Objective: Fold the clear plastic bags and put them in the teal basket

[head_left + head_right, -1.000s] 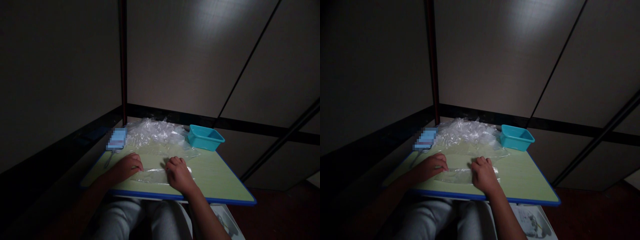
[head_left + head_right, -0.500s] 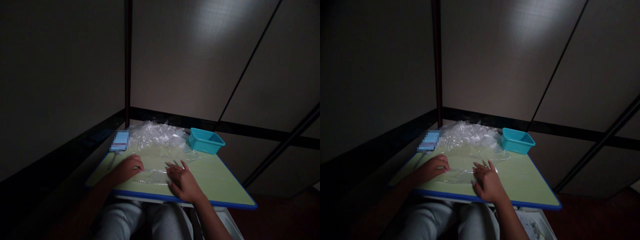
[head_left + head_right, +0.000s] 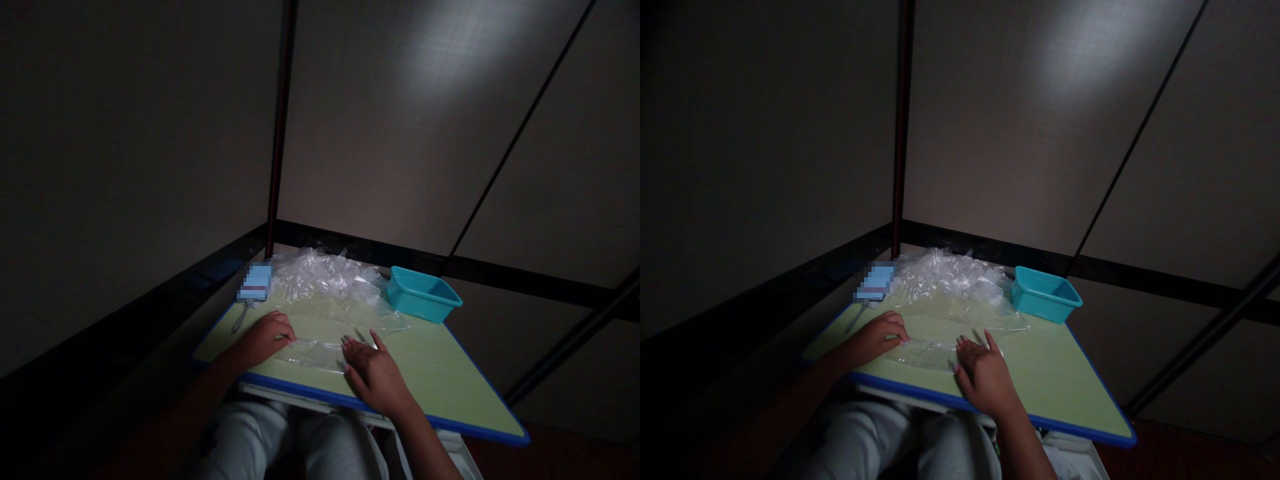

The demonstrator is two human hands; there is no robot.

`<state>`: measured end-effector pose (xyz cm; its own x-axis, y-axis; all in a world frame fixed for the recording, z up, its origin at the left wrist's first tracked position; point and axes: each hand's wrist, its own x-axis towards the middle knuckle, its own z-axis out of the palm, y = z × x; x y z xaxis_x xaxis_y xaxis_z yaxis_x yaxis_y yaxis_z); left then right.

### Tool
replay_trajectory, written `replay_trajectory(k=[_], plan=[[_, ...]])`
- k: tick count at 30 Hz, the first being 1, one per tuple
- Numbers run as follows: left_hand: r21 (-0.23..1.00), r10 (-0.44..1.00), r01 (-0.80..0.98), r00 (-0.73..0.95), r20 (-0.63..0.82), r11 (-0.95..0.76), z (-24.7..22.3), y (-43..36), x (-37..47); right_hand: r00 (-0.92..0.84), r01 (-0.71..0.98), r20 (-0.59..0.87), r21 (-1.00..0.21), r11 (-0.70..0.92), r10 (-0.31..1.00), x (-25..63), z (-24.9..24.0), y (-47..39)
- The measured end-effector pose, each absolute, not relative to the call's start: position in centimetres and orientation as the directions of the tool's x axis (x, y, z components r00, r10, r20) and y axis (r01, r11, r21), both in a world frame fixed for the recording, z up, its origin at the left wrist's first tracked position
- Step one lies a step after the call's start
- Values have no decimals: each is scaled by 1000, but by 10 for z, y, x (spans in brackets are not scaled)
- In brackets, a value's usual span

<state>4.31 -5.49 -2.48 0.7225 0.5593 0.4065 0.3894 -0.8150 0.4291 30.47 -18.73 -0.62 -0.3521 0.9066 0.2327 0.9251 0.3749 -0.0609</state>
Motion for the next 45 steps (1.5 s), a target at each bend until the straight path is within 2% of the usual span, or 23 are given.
replay_trajectory(k=[4, 8, 11, 13, 17, 23, 30, 36, 41, 45], plan=[[391, 583, 442, 699, 415, -807, -12, -65, 44, -348, 926, 252, -56, 372, 903, 303, -6, -188], [279, 642, 593, 584, 496, -755, 7, -100, 75, -341, 923, 273, -83, 376, 899, 302, -7, -189], [206, 606, 585, 650, 459, -784, 10, -131, 113, -331, 918, 290, -122, 378, 898, 302, -7, -189], [210, 590, 554, 714, 378, -806, 2, -144, 135, -330, 910, 299, -152, 386, 895, 302, -7, -188], [231, 676, 636, 697, 238, -736, -23, -145, 154, -324, 904, 313, -176, 389, 893, 304, -10, -187], [217, 715, 681, 659, 233, -699, -38, -139, 153, -279, 934, 299, -138, 331, 913, 307, -17, -184], [223, 740, 706, 636, 218, -672, -35, -142, 154, -52, 989, 283, -115, 88, 958, 319, -19, -186], [245, 738, 696, 645, 200, -675, -37, -141, 153, 79, 991, 196, -117, -57, 977, 335, -23, -194], [251, 748, 705, 636, 189, -663, -35, -142, 153, 78, 992, 212, -113, -54, 974, 332, -21, -195], [256, 749, 705, 637, 183, -662, -33, -142, 154, -66, 983, 243, -151, 105, 968, 317, -15, -193]])
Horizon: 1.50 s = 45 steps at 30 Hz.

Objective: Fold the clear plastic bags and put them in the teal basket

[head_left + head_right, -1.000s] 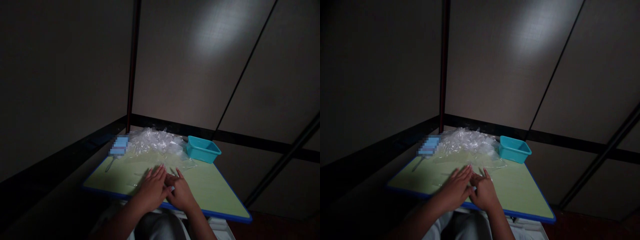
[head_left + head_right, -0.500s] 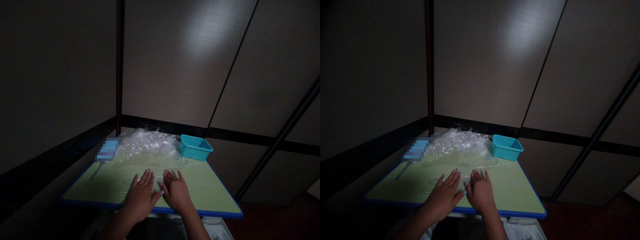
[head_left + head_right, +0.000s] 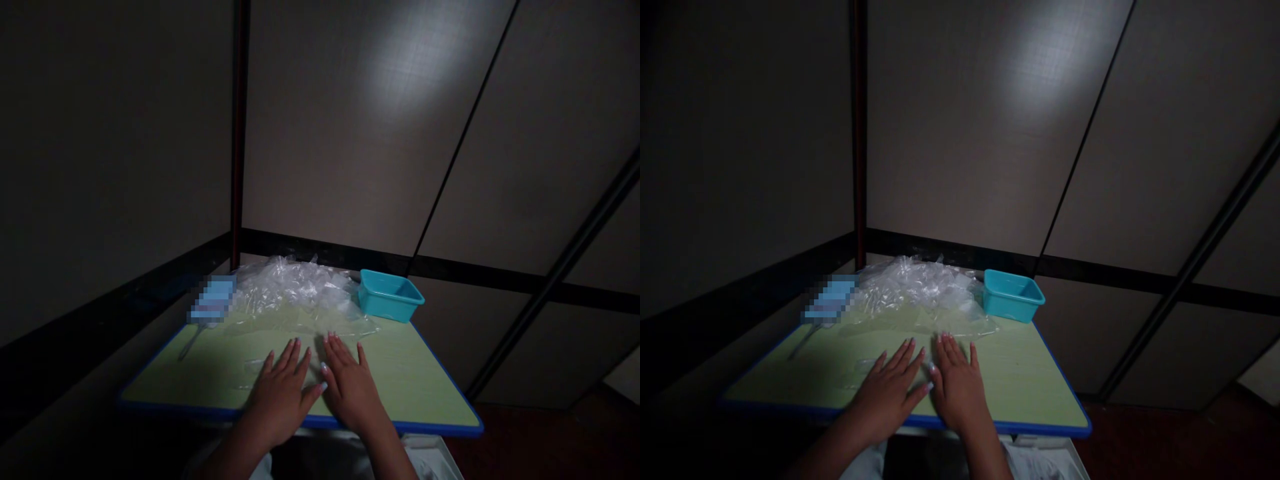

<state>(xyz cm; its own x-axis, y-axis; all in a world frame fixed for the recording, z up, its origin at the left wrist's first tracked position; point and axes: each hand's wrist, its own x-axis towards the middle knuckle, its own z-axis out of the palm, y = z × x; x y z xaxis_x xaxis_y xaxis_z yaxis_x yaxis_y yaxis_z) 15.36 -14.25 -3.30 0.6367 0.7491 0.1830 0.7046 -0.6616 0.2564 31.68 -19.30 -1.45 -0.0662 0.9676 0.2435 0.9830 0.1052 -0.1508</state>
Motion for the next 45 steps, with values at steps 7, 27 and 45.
replay_trajectory(k=[7, 27, 45], plan=[[272, 741, 692, 646, 180, -669, -29, -144, 153, -160, 960, 146, -206, 189, 976, 310, -21, -184], [187, 749, 725, 642, 166, -663, -39, -102, 67, -139, 973, 103, -170, 155, 985, 303, -13, -187], [397, 764, 668, 626, 157, -629, -16, -147, 196, -238, 968, 97, -59, 244, 966, 313, -30, -177]])
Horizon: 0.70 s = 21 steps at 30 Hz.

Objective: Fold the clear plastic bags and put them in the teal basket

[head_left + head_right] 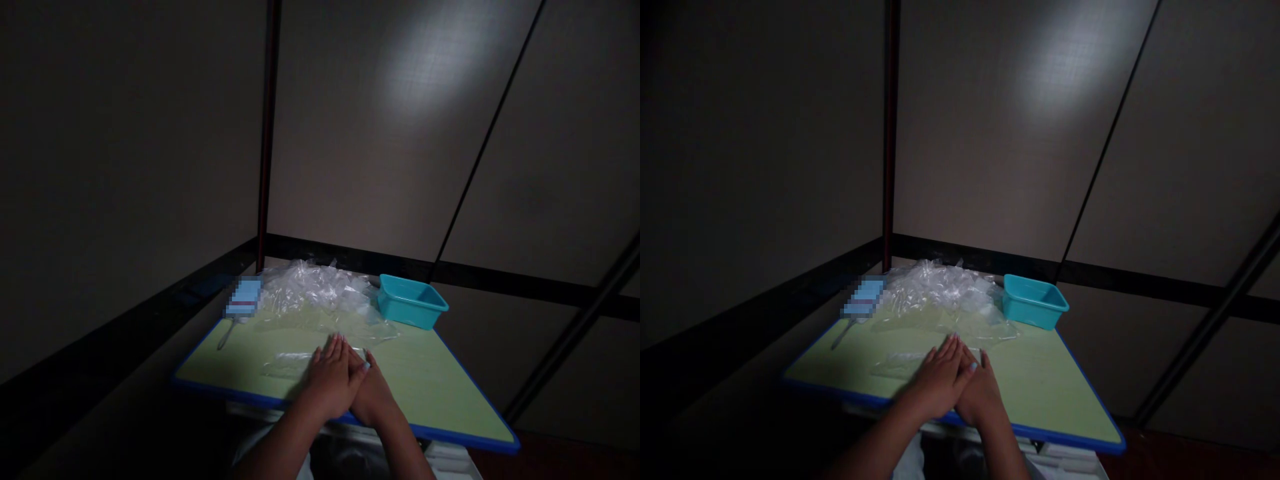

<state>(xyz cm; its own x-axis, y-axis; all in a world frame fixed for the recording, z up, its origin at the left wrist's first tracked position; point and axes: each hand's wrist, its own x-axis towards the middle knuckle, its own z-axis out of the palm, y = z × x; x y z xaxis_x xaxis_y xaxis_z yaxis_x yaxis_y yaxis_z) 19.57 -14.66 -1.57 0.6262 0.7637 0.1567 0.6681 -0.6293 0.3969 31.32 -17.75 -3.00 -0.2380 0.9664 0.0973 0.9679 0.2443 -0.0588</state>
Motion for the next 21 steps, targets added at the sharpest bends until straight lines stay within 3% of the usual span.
replay_trajectory(k=[8, 21], plan=[[314, 797, 735, 584, 156, -600, -28, -140, 157, -147, 977, 84, -146, 158, 986, 310, -27, -179], [218, 762, 730, 625, 172, -648, -31, -129, 103, -125, 977, 92, -164, 138, 988, 309, -26, -179]])
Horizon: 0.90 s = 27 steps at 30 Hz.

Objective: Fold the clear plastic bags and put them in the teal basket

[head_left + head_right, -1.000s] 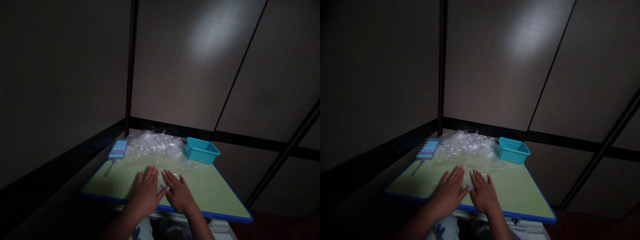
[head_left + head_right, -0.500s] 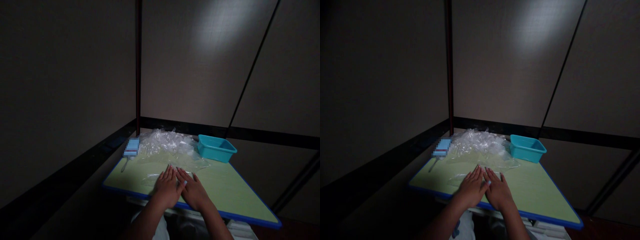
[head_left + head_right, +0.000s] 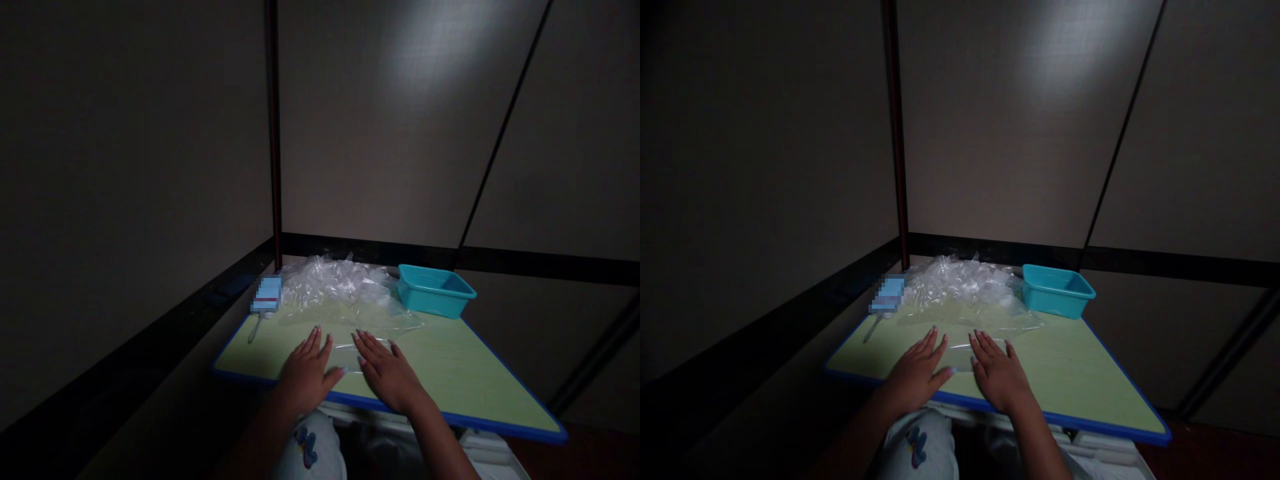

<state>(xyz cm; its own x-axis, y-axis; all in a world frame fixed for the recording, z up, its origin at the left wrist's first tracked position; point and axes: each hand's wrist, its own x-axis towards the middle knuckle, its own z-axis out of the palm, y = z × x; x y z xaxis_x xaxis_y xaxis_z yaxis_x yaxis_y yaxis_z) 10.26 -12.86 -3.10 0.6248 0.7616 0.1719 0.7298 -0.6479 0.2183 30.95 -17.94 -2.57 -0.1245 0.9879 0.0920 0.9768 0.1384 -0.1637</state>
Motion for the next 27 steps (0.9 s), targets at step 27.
replay_trajectory(k=[27], plan=[[252, 765, 722, 615, 192, -644, -42, -132, 168, -125, 960, 79, -241, 141, 989, 309, -26, -178]])
